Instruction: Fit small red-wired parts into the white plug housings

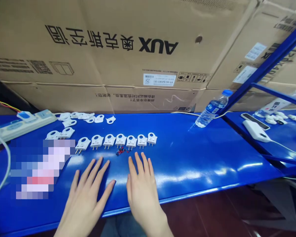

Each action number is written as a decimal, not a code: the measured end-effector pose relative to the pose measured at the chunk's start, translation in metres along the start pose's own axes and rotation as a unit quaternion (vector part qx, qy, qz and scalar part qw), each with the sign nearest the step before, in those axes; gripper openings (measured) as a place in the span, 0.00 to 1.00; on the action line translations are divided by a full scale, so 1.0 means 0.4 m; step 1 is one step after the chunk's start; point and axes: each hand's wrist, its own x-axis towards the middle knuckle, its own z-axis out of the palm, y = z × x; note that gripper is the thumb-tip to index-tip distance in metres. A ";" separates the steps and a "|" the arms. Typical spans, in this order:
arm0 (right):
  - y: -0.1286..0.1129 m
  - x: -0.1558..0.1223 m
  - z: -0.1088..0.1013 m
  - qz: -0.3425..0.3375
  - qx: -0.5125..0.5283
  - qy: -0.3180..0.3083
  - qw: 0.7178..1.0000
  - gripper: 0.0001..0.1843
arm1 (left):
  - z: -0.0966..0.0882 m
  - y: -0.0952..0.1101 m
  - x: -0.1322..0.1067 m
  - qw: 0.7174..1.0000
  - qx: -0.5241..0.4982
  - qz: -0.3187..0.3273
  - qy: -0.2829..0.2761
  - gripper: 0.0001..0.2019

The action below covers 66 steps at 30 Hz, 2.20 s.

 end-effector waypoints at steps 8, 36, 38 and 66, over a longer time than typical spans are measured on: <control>0.006 -0.004 0.002 -0.005 -0.004 0.008 1.000 0.27 | 0.009 0.011 -0.005 0.997 0.082 0.017 -0.001 0.29; 0.017 0.000 -0.061 0.005 0.196 0.028 0.980 0.08 | 0.007 0.006 -0.009 0.999 0.035 -0.013 0.007 0.27; -0.006 0.015 -0.060 -0.029 0.221 -0.001 0.975 0.09 | 0.006 0.006 -0.010 0.999 0.030 -0.014 0.006 0.26; 0.020 0.104 -0.025 0.002 0.031 0.010 0.999 0.25 | -0.004 0.014 -0.004 0.999 0.024 -0.029 -0.008 0.25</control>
